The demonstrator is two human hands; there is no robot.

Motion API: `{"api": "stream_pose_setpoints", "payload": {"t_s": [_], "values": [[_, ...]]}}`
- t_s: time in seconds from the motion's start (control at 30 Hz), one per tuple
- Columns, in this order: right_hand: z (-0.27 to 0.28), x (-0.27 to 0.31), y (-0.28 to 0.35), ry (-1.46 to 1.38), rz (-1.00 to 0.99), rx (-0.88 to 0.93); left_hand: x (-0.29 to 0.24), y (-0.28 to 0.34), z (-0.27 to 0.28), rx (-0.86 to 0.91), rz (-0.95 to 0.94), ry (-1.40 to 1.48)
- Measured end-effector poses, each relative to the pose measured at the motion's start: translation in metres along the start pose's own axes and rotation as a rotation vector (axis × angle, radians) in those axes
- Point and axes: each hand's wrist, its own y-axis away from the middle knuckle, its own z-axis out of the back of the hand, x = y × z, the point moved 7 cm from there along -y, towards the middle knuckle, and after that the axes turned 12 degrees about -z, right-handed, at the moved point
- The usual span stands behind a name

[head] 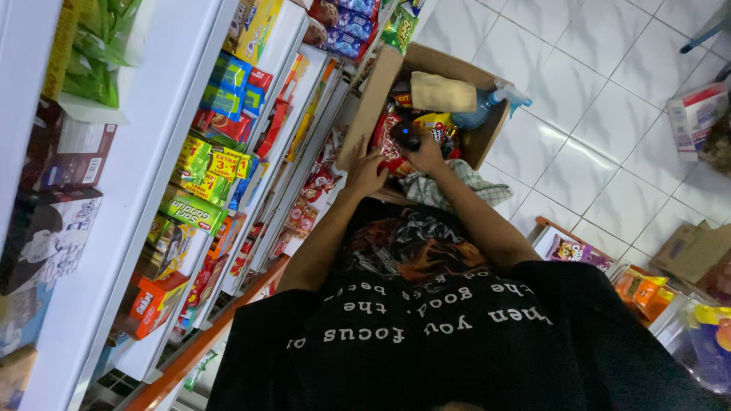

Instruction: The person arranges snack packages on a store shelf, using a handheld scanner to process items. They then use a spray bottle and a cloth to wipe down the exterior of a glass-door refrigerator and the adjacent shelving unit.

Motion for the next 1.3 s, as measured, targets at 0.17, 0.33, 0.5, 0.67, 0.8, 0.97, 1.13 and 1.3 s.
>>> {"api": "stream_pose_setpoints", "payload": {"t_s": [0.17, 0.33, 0.5, 0.67, 0.8, 0.97, 1.13, 1.3], "values": [[0.005, -0.047, 0.001, -0.338, -0.216, 0.024, -0.019, 0.001, 0.015, -0.231, 0.09, 0.269], [-0.008, -0.073, -0.001, -0.379, -0.294, 0.114, -0.028, -0.011, 0.033, -0.266, 0.177, 0.323], [-0.012, -0.086, -0.002, -0.605, -0.267, 0.134, -0.018, -0.012, 0.047, -0.474, 0.216, 0.357], [0.001, -0.092, 0.003, -0.807, -0.145, 0.184, -0.009, 0.001, 0.04, -0.485, 0.397, 0.571], [0.014, -0.094, 0.008, -0.958, -0.25, 0.105, -0.016, 0.005, 0.061, -0.637, 0.353, 0.607], [0.034, -0.09, 0.008, -1.041, -0.421, 0.019, -0.03, -0.001, 0.093, -0.738, 0.343, 0.653], [0.058, -0.087, 0.014, -0.965, -0.326, -0.082, -0.044, -0.014, 0.115, -0.745, 0.187, 0.775], [0.07, -0.097, 0.023, -1.024, -0.211, -0.074, -0.02, -0.027, 0.089, -0.841, 0.355, 1.335]]}}
